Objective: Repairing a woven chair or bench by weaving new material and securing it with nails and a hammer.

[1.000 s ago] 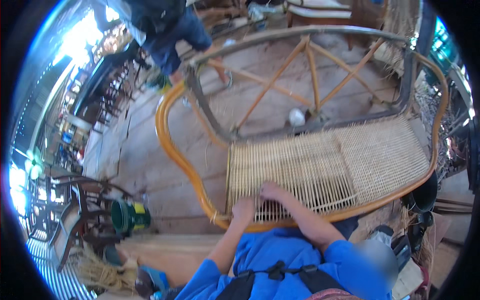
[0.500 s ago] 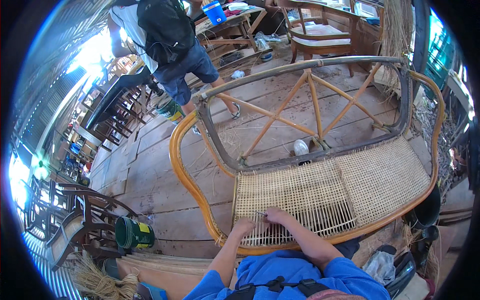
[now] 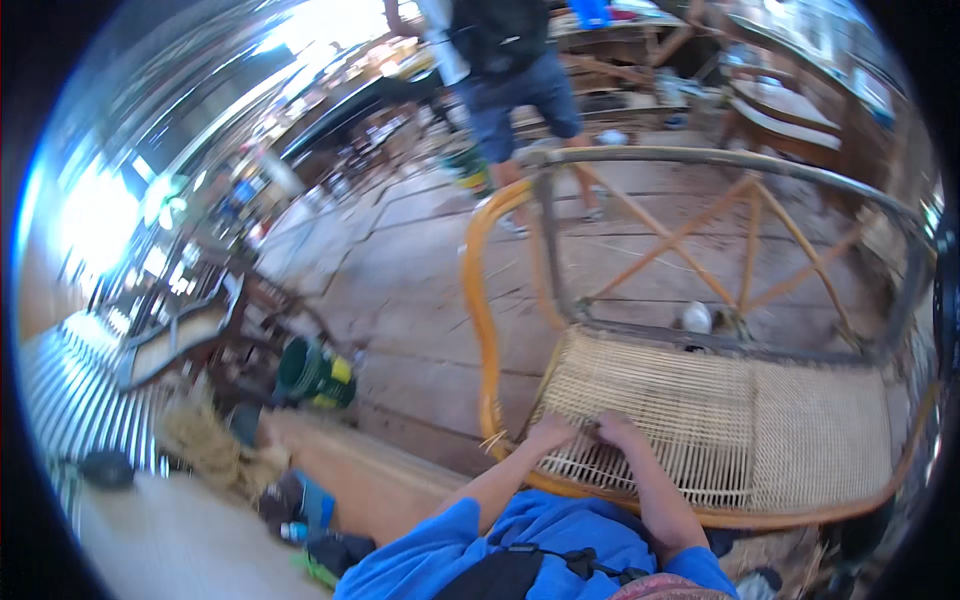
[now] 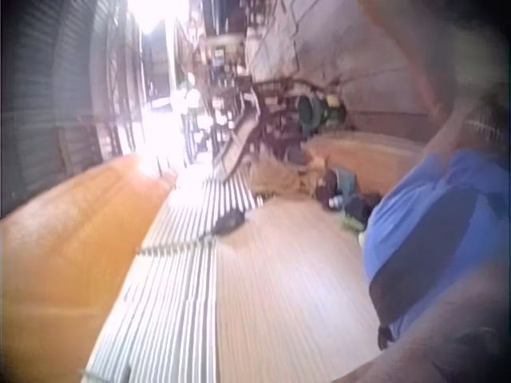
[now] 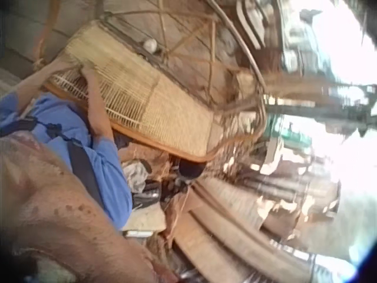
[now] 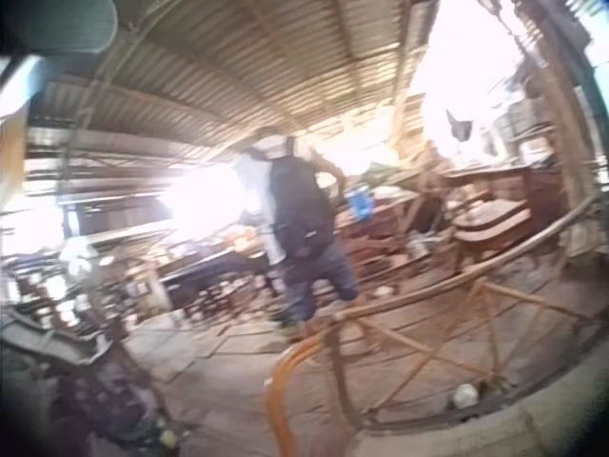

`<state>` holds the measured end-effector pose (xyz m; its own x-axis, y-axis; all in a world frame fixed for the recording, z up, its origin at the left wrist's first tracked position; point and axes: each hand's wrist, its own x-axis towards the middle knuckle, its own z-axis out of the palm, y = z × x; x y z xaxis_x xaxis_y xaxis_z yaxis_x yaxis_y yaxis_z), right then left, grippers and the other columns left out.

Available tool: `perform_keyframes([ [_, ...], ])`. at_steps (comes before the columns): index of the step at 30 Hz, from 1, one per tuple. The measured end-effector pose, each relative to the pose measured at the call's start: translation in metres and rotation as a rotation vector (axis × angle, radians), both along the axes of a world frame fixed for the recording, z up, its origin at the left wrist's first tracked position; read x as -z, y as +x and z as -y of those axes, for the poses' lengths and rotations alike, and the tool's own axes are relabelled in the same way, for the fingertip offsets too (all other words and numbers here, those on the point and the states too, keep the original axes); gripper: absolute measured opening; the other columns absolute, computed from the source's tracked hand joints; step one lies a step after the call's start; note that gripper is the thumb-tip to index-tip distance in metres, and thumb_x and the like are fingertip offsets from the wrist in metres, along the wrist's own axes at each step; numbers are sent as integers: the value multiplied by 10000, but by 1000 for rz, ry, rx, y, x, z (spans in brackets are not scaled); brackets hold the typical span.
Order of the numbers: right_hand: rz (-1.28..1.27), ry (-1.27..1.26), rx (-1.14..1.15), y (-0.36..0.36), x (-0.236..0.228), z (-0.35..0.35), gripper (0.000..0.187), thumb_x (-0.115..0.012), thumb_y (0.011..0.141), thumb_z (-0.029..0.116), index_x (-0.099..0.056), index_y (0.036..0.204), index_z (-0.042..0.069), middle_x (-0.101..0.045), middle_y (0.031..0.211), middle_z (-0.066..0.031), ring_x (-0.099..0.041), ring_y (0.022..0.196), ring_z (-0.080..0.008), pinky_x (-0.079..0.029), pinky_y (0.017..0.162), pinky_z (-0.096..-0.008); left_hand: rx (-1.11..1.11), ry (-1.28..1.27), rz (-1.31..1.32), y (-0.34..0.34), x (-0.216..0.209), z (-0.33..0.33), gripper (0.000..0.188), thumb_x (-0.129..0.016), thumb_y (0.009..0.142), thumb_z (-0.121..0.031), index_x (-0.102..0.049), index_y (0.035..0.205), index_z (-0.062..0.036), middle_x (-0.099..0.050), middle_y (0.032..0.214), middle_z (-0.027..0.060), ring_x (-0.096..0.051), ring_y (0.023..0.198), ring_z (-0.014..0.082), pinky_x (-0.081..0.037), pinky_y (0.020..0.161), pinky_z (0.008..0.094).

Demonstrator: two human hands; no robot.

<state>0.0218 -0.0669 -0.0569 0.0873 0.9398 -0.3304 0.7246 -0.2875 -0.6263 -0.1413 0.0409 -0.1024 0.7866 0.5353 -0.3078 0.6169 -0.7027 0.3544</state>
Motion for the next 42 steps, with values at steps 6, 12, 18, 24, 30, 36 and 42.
perform_keyframes([
  [6, 15, -91, 17, -8, -3, 4, 220, -588, 698, 148, -645, 870, 23, -607, 907, -202, -596, 853, -307, -474, 779, -365, -309, -243, -116, 13, -86, 33, 333, -524, 689, -319, -618, 726, -2, -599, 763, 230, -599, 746, 362, -462, 678, 446],
  [12, 46, -118, 87, -17, -7, 9, 221, -536, 727, 109, -633, 883, -13, -599, 953, -203, -586, 903, -312, -473, 791, -366, -167, -212, 29, 0, -68, 30, 316, -496, 744, -307, -627, 753, -19, -594, 666, 187, -596, 701, 332, -445, 649, 451],
  [18, 112, 3, 189, -32, 11, 9, 204, -467, 759, 105, -631, 831, 7, -594, 945, -199, -588, 878, -321, -481, 765, -383, -201, -97, 33, -8, -66, 36, 293, -467, 767, -282, -629, 754, -38, -601, 807, 213, -576, 783, 379, -447, 714, 471],
  [24, 48, 190, 295, -34, -4, 13, 219, -464, 758, 119, -625, 765, -29, -611, 810, -222, -607, 801, -338, -493, 708, -396, -242, -100, -9, 3, -74, 37, 289, -447, 790, -266, -639, 831, -54, -607, 870, 205, -579, 830, 372, -454, 745, 461],
  [30, 106, 79, 243, -37, -15, 15, 211, -478, 766, 131, -613, 862, 1, -599, 929, -190, -602, 857, -320, -496, 722, -400, -360, 53, -82, 12, -86, 49, 283, -481, 769, -281, -636, 838, -54, -616, 853, 207, -591, 837, 366, -464, 745, 449],
  [36, 71, 118, -17, -18, -27, 15, 189, -522, 758, 124, -595, 906, 30, -532, 1003, -160, -556, 933, -303, -474, 791, -364, -348, -2, -110, 12, -78, 42, 270, -491, 739, -257, -625, 824, -39, -611, 866, 217, -585, 848, 371, -460, 738, 454],
  [42, -64, 252, 20, -12, -2, 6, 144, -536, 749, 126, -602, 860, 60, -546, 963, -144, -553, 909, -301, -463, 793, -370, -324, -37, -100, 11, -81, 36, 259, -497, 710, -233, -624, 773, -17, -608, 824, 233, -589, 814, 378, -463, 726, 450],
])
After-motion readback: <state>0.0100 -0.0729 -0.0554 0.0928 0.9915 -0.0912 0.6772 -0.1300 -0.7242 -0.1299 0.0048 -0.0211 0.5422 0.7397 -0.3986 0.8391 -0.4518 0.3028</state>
